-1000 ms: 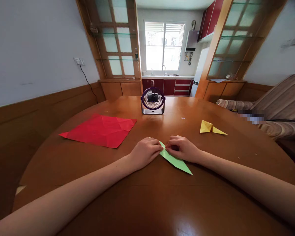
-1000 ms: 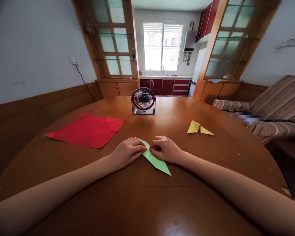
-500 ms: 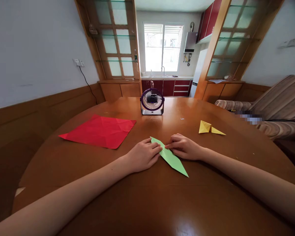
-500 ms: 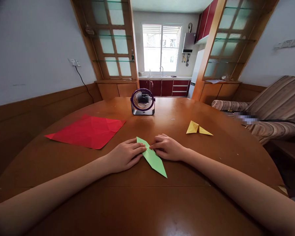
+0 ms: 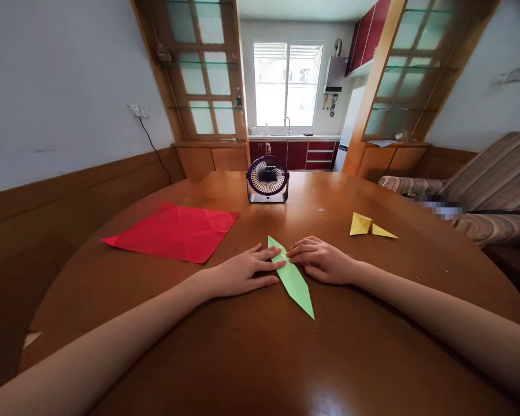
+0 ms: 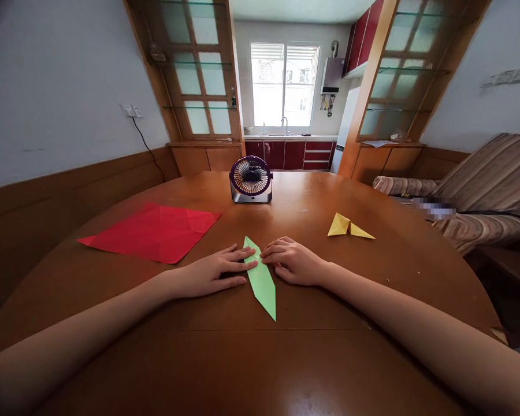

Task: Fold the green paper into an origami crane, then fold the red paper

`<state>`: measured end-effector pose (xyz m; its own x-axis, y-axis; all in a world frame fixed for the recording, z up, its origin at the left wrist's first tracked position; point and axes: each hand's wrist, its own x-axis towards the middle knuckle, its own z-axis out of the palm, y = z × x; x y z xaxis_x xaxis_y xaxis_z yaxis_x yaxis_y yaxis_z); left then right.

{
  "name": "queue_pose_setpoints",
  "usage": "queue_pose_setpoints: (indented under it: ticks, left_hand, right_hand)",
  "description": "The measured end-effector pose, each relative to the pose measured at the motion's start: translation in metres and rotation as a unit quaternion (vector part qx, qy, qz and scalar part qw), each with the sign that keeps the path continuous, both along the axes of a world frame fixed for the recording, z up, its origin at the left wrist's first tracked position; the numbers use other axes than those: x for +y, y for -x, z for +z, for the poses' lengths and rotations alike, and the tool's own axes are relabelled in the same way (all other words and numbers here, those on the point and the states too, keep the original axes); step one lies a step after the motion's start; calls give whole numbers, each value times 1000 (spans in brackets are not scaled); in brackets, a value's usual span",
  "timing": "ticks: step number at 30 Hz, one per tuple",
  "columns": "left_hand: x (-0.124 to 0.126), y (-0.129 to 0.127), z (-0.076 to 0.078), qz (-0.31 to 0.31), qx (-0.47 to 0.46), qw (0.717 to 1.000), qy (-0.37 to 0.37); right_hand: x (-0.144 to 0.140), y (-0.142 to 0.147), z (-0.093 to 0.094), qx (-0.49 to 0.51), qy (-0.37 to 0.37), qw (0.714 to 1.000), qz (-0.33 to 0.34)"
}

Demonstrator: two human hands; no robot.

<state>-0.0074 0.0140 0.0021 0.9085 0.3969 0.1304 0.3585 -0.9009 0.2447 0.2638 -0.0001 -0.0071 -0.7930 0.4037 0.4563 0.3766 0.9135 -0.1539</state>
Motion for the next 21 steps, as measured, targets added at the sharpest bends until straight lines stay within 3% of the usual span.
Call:
queue_pose_setpoints:
  ticks: [7, 21]
  left_hand:
    - [4, 6, -1, 8, -44, 997, 69]
    - [7, 5, -3, -30, -112, 993, 28]
  right_hand:
    - [1, 1, 3, -22, -10, 1000, -5]
    - [3, 1, 0, -58, -20, 998, 6]
